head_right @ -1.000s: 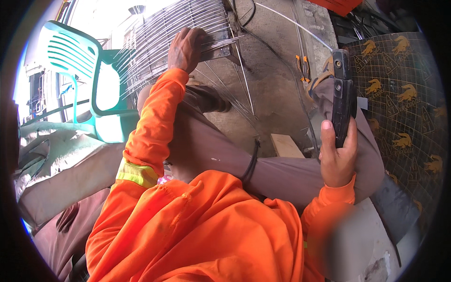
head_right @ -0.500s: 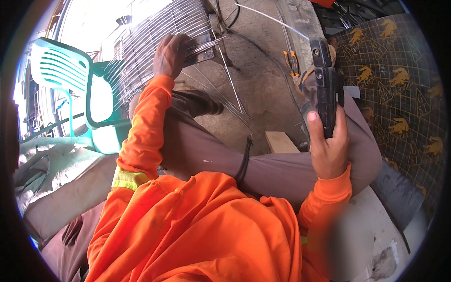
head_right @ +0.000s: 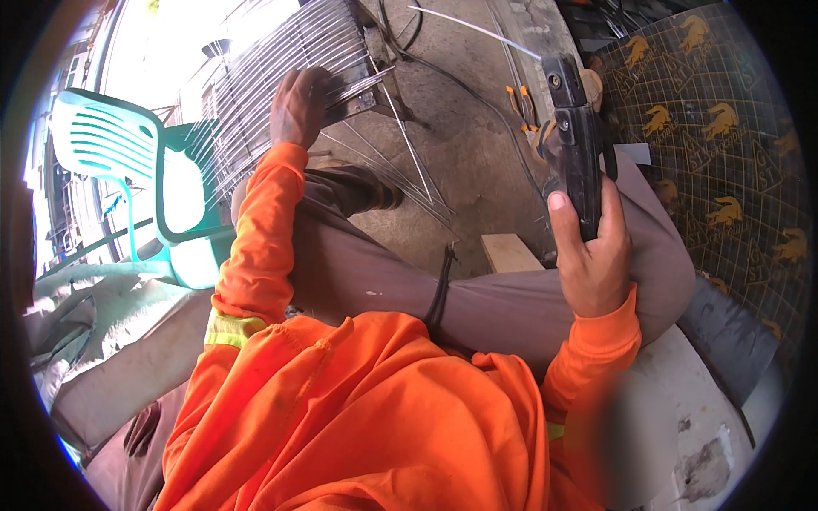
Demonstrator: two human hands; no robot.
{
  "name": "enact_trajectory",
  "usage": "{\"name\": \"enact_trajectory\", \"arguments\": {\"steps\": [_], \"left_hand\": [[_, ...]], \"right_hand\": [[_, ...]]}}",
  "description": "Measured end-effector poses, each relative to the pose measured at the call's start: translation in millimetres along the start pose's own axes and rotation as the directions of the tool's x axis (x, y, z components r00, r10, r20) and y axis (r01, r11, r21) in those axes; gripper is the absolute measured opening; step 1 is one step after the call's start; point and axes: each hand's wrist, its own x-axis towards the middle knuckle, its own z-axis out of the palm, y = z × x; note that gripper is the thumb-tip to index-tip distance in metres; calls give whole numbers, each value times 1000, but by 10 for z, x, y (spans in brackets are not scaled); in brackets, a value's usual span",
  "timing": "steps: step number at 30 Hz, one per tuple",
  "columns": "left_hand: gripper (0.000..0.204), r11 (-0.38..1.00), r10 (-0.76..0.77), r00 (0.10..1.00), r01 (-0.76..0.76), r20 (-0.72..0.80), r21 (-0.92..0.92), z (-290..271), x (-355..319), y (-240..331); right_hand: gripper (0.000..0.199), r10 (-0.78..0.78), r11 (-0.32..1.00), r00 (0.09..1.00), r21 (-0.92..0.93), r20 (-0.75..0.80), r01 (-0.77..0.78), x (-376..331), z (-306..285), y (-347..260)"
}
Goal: Welding metal rods to create or repair a grid structure.
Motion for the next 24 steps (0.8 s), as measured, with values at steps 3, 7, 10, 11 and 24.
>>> {"name": "enact_trajectory", "arguments": {"steps": [3,7,10,11,24], "left_hand": [[19,1000,5,1000,-5,3,-9,-2,2,6],[18,1000,-1,1000,1,-4,-30,5,2,-8],[18,999,11,1000,-11,2,-40,-11,10,3],[18,999,13,1000,-13,3,-40,-17,10,5],[17,999,1,1000,-1,5,-43,-33,17,22]], "right_hand": [[33,-4,1000,1000,7,-3,4,3,-2,-7],[33,15,1000,1000,13,-1,-15,0,-2,-17],[32,7,1000,1000,18,-24,-7,-4,12,-13],[32,9,1000,1000,19,-26,-9,-3,14,-15],[30,17,1000,1000,-14,3,-17,19,3,10]]}}
